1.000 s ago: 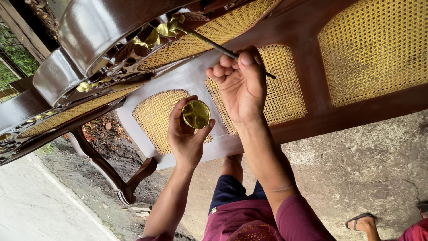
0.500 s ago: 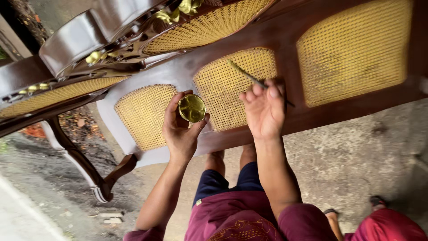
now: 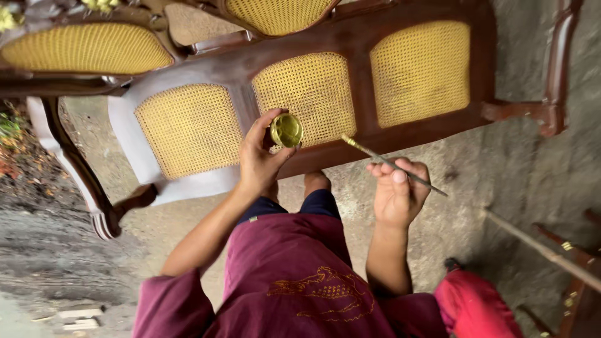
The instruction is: The person applies a yellowish liquid to the woven seat panels of a wooden chair using a small brush and a metal cup. They repeatedly dip the brush into the cup and paint the rattan sections, moving along the length of the chair.
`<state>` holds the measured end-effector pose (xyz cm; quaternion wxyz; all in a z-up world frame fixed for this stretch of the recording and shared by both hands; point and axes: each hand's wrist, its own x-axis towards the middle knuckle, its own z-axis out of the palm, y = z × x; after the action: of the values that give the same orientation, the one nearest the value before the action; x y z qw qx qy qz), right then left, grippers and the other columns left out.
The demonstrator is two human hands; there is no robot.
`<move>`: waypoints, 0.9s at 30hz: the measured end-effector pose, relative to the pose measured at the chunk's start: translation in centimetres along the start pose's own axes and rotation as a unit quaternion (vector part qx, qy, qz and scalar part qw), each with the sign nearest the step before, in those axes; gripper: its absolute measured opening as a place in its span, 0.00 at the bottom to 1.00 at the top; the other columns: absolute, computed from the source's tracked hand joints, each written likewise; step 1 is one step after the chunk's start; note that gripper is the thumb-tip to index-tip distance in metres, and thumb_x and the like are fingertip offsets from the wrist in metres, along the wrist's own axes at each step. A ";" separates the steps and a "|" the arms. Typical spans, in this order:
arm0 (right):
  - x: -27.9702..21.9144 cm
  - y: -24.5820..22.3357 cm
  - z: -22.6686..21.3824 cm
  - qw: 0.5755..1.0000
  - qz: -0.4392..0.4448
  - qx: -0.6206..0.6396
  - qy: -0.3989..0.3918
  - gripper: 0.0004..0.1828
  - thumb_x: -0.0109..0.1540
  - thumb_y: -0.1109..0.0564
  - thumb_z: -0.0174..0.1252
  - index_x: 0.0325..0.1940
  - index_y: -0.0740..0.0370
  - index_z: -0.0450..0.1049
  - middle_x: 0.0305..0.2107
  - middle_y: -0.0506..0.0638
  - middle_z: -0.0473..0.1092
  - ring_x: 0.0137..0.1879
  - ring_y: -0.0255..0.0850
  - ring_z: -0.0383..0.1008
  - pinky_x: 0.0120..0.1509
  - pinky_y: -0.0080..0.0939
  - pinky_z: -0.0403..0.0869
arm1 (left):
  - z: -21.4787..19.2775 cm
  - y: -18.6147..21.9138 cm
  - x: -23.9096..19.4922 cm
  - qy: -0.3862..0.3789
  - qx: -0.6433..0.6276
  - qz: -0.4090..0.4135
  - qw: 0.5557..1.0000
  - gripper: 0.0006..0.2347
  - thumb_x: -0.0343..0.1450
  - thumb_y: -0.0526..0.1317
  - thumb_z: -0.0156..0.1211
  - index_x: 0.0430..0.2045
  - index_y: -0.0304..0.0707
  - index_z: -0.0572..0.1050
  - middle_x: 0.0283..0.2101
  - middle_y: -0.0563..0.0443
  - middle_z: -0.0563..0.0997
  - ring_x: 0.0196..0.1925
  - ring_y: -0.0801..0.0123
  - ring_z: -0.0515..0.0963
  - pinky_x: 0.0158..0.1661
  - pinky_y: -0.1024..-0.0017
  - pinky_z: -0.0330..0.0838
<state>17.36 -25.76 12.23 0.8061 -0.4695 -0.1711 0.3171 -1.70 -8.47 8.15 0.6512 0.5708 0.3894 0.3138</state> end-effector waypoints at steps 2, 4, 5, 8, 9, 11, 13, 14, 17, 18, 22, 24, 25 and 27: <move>-0.9 -1.9 0.9 0.998 -0.046 -0.031 -0.011 0.09 0.71 0.64 0.57 0.56 0.65 0.71 0.41 0.57 0.76 0.43 0.44 0.78 0.56 0.54 0.80 | 0.4 1.8 -1.0 -0.005 0.057 0.038 0.998 0.31 0.64 0.25 0.73 0.63 0.34 0.68 0.62 0.43 0.76 0.61 0.64 0.80 0.58 0.71 0.80; -2.0 -3.8 1.6 0.995 -0.081 -0.049 -0.029 0.08 0.71 0.63 0.57 0.54 0.65 0.70 0.40 0.58 0.76 0.42 0.44 0.78 0.56 0.53 0.81 | 0.7 3.6 -2.3 -0.012 0.096 0.063 0.993 0.30 0.64 0.26 0.74 0.63 0.35 0.69 0.62 0.44 0.77 0.59 0.65 0.81 0.56 0.71 0.81; -3.1 -4.9 1.7 0.992 -0.094 -0.066 -0.043 0.08 0.71 0.63 0.57 0.54 0.65 0.69 0.40 0.58 0.75 0.43 0.44 0.78 0.55 0.51 0.81 | 0.9 4.4 -3.3 -0.017 0.101 0.064 0.993 0.29 0.66 0.26 0.73 0.63 0.36 0.69 0.62 0.45 0.78 0.58 0.65 0.82 0.55 0.71 0.82; -4.2 -7.3 1.1 0.976 -0.140 -0.129 -0.109 0.09 0.70 0.62 0.59 0.53 0.64 0.68 0.41 0.59 0.75 0.45 0.43 0.79 0.54 0.45 0.81 | 2.7 6.1 -6.9 -0.009 0.106 0.103 0.989 0.30 0.65 0.27 0.75 0.63 0.37 0.69 0.63 0.45 0.77 0.59 0.64 0.81 0.56 0.71 0.82; -4.6 -8.3 0.9 0.965 -0.147 -0.163 -0.141 0.09 0.70 0.62 0.59 0.53 0.65 0.68 0.42 0.60 0.75 0.45 0.43 0.79 0.53 0.43 0.81 | 3.4 6.7 -7.7 -0.004 0.107 0.122 0.987 0.31 0.64 0.27 0.75 0.63 0.37 0.69 0.63 0.45 0.76 0.61 0.64 0.81 0.56 0.70 0.82; -5.9 -10.2 0.4 0.945 -0.154 -0.216 -0.188 0.09 0.70 0.61 0.60 0.52 0.67 0.69 0.43 0.62 0.75 0.46 0.43 0.80 0.51 0.39 0.81 | 4.7 7.5 -9.5 0.008 0.092 0.106 0.990 0.31 0.63 0.26 0.74 0.63 0.37 0.69 0.62 0.46 0.77 0.58 0.66 0.82 0.56 0.72 0.82; -7.4 -11.7 0.0 0.929 -0.156 -0.253 -0.219 0.09 0.70 0.62 0.60 0.51 0.67 0.69 0.42 0.63 0.76 0.47 0.44 0.82 0.47 0.37 0.82 | 5.8 8.1 -11.7 0.017 0.087 0.105 0.991 0.32 0.63 0.26 0.74 0.64 0.37 0.68 0.62 0.45 0.77 0.58 0.67 0.82 0.57 0.72 0.82; -8.1 -12.4 -0.2 0.921 -0.166 -0.272 -0.224 0.08 0.70 0.61 0.61 0.50 0.67 0.69 0.41 0.63 0.77 0.45 0.44 0.82 0.45 0.36 0.81 | 6.3 8.3 -12.7 0.023 0.089 0.114 0.989 0.32 0.63 0.26 0.74 0.64 0.36 0.68 0.62 0.45 0.77 0.58 0.67 0.82 0.57 0.71 0.82; -9.9 -13.8 -0.5 0.888 -0.211 -0.332 -0.238 0.08 0.68 0.62 0.61 0.47 0.67 0.70 0.39 0.61 0.78 0.42 0.42 0.83 0.41 0.34 0.81 | 7.6 8.6 -15.2 0.032 0.091 0.133 0.986 0.31 0.64 0.25 0.74 0.64 0.36 0.68 0.62 0.45 0.77 0.59 0.67 0.82 0.59 0.71 0.81; -10.4 -14.1 -0.6 0.872 -0.236 -0.353 -0.243 0.08 0.68 0.62 0.61 0.47 0.67 0.70 0.38 0.61 0.78 0.41 0.42 0.83 0.42 0.35 0.81 | 7.9 8.6 -16.1 0.035 0.090 0.136 0.986 0.31 0.64 0.25 0.74 0.64 0.36 0.68 0.61 0.45 0.78 0.59 0.67 0.82 0.59 0.72 0.81; -11.7 -14.6 -0.7 0.875 -0.252 -0.338 -0.239 0.07 0.69 0.64 0.60 0.49 0.68 0.69 0.39 0.58 0.77 0.43 0.42 0.82 0.45 0.35 0.82 | 8.7 8.8 -18.5 0.030 0.062 0.144 0.987 0.31 0.65 0.25 0.73 0.64 0.36 0.68 0.62 0.45 0.77 0.59 0.68 0.81 0.58 0.72 0.81; -12.2 -14.9 -0.8 0.874 -0.245 -0.338 -0.250 0.07 0.68 0.66 0.60 0.48 0.67 0.70 0.39 0.59 0.76 0.43 0.43 0.82 0.44 0.36 0.81 | 8.9 9.0 -19.1 0.039 0.098 0.153 0.983 0.31 0.64 0.25 0.74 0.63 0.36 0.68 0.60 0.46 0.78 0.57 0.68 0.82 0.56 0.73 0.81; -12.5 -15.2 -0.9 0.873 -0.238 -0.340 -0.256 0.06 0.68 0.67 0.61 0.48 0.67 0.70 0.39 0.60 0.76 0.42 0.43 0.82 0.44 0.36 0.81 | 9.1 9.1 -19.4 0.045 0.109 0.151 0.981 0.31 0.63 0.26 0.74 0.63 0.36 0.69 0.60 0.46 0.78 0.56 0.68 0.82 0.56 0.72 0.81; -12.9 -15.8 -1.2 0.879 -0.218 -0.327 -0.269 0.08 0.68 0.67 0.61 0.48 0.67 0.70 0.41 0.61 0.75 0.44 0.44 0.82 0.46 0.37 0.81 | 9.3 9.1 -19.9 0.058 0.132 0.147 0.979 0.31 0.63 0.26 0.75 0.63 0.37 0.69 0.58 0.46 0.80 0.55 0.66 0.83 0.55 0.71 0.81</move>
<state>14.07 -40.84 25.63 0.5785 -0.5539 -0.5732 0.1730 -3.23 -28.70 20.53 0.4930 0.6837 0.3761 0.3848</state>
